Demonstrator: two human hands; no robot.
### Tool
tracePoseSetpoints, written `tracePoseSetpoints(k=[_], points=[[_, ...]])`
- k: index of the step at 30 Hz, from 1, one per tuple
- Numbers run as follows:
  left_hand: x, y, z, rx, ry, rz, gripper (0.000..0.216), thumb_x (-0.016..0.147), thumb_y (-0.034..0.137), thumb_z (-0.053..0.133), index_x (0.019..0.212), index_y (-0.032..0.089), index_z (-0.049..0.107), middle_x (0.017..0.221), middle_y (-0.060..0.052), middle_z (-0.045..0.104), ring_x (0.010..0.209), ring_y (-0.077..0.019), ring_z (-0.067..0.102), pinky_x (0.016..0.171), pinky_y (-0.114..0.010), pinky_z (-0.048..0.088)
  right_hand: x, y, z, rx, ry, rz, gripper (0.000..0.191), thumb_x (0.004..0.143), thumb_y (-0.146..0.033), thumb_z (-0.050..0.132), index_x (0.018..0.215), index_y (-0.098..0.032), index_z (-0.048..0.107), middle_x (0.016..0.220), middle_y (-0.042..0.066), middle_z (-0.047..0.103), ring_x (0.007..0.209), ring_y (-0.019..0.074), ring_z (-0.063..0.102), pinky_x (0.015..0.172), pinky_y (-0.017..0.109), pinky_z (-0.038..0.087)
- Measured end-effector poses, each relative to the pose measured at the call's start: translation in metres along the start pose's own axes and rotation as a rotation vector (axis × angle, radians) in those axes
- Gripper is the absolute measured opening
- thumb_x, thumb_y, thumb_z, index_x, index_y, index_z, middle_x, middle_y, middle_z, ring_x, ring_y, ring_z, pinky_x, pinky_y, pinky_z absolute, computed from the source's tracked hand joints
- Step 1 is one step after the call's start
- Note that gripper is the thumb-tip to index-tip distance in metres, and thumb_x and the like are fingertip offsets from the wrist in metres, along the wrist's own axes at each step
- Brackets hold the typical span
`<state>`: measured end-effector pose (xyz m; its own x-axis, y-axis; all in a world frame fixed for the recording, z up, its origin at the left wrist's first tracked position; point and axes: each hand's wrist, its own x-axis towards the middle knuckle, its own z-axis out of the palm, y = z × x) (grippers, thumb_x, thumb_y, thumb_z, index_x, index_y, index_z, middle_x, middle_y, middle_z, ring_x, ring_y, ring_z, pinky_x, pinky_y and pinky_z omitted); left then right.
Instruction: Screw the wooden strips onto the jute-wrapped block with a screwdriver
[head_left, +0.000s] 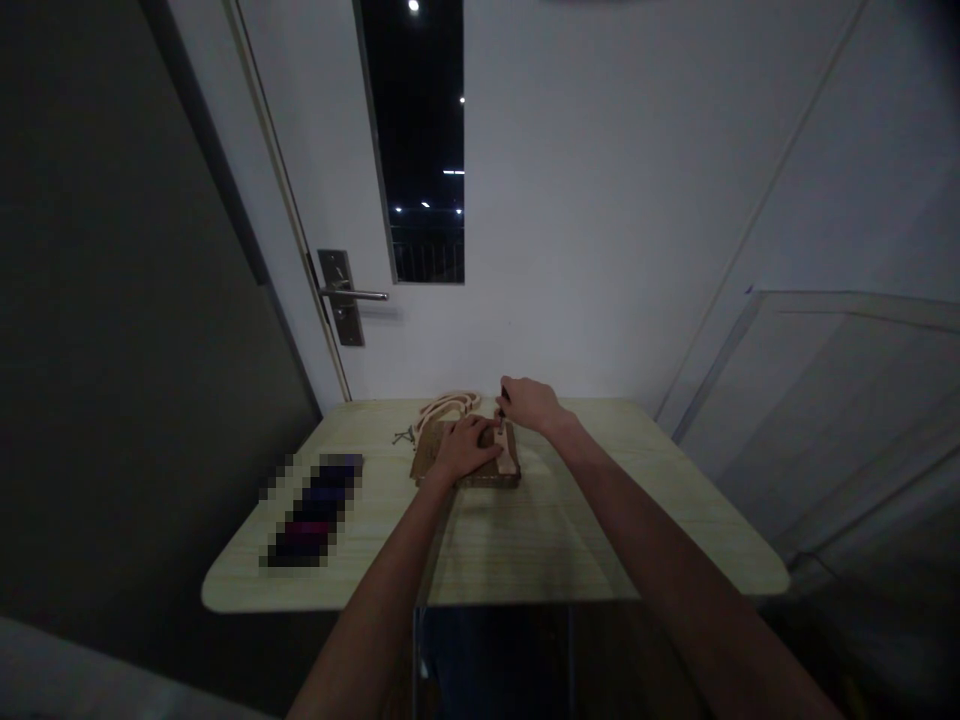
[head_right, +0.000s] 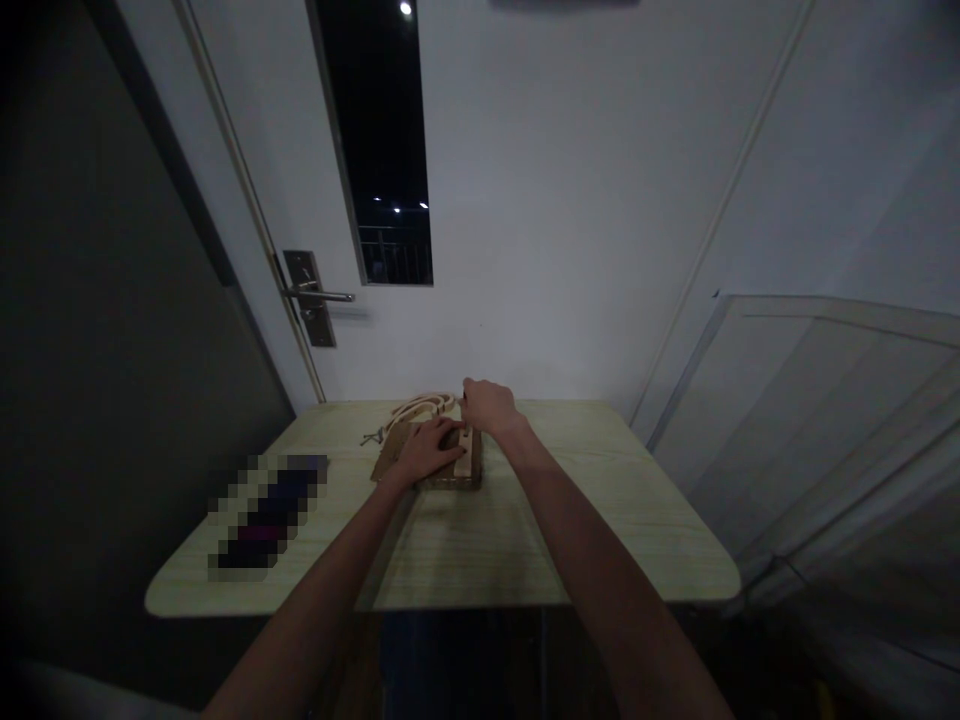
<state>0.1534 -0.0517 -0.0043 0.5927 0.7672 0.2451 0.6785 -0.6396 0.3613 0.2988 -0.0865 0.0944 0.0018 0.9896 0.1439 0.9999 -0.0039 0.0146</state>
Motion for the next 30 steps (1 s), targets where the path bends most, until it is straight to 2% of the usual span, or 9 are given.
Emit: tracePoseSetpoints(k=[4,8,11,16,20,27,30], points=[[0.0002,0.0001,0.0005,-0.002,0.012,-0.007,0.044,0.084,0.043,0.057,0.124,0.027,0.055,0.129,-0.005,0.055,0.122,-0.0258,0.048,0.108,-0.044,0.03,0.002,0.001,-0.0038,-0.008,-0.009,0.024,0.038,0.093,-0.046,0.043,0.106,-0.016,0.063,0.11,0.018,0.068,0.102,0.0261,0.065,0.078,0.033,0.049],[0.0008,0.0006,0.0001,-0.01,0.006,-0.012,0.044,0.084,0.042,0.058,0.124,0.026,0.056,0.129,-0.006,0.055,0.123,-0.0261,0.048,0.108,-0.045,0.03,0.0035,0.0014,-0.0042,-0.01,-0.022,0.041,0.046,0.096,-0.049,0.034,0.111,-0.014,0.061,0.109,0.018,0.068,0.101,0.0272,0.066,0.079,0.036,0.05],[0.0008,0.001,-0.0006,-0.017,-0.003,-0.01,0.044,0.083,0.041,0.058,0.124,0.025,0.056,0.129,-0.006,0.055,0.123,-0.0264,0.048,0.108,-0.045,0.03,0.003,-0.0011,-0.0037,-0.005,-0.019,0.039,0.046,0.099,-0.042,0.025,0.116,-0.014,0.058,0.111,0.017,0.068,0.1,0.0268,0.066,0.079,0.037,0.05],[-0.0002,0.0022,-0.0022,-0.013,-0.013,-0.033,0.046,0.083,0.042,0.058,0.126,0.026,0.054,0.133,-0.007,0.053,0.125,-0.0276,0.047,0.108,-0.048,0.03,-0.0004,-0.0065,-0.0055,0.004,0.005,-0.015,0.035,0.098,-0.028,0.028,0.117,-0.017,0.055,0.11,0.014,0.068,0.1,0.0237,0.066,0.078,0.032,0.049],[0.0,0.0023,-0.0018,-0.008,-0.008,-0.021,0.044,0.083,0.042,0.058,0.124,0.026,0.055,0.132,-0.006,0.053,0.125,-0.027,0.046,0.109,-0.047,0.029,-0.0023,-0.0044,-0.0061,-0.004,0.043,-0.031,0.033,0.099,-0.03,0.03,0.124,-0.019,0.049,0.107,0.013,0.069,0.097,0.0235,0.066,0.076,0.032,0.048],[0.0004,-0.0003,0.001,-0.017,0.007,-0.008,0.045,0.084,0.042,0.057,0.127,0.028,0.054,0.132,-0.005,0.053,0.127,-0.0255,0.045,0.11,-0.046,0.027,-0.0022,0.0001,-0.0016,-0.023,0.019,-0.036,0.038,0.1,-0.031,0.025,0.111,-0.018,0.059,0.106,0.015,0.069,0.099,0.0237,0.066,0.078,0.032,0.048],[0.0006,-0.0023,0.0027,-0.012,0.013,-0.006,0.044,0.084,0.043,0.057,0.126,0.028,0.055,0.131,-0.005,0.054,0.125,-0.0256,0.047,0.109,-0.046,0.029,-0.0037,-0.0006,-0.0014,-0.02,0.005,-0.043,0.034,0.098,-0.03,0.03,0.112,-0.016,0.058,0.106,0.016,0.069,0.097,0.0249,0.067,0.076,0.033,0.049]])
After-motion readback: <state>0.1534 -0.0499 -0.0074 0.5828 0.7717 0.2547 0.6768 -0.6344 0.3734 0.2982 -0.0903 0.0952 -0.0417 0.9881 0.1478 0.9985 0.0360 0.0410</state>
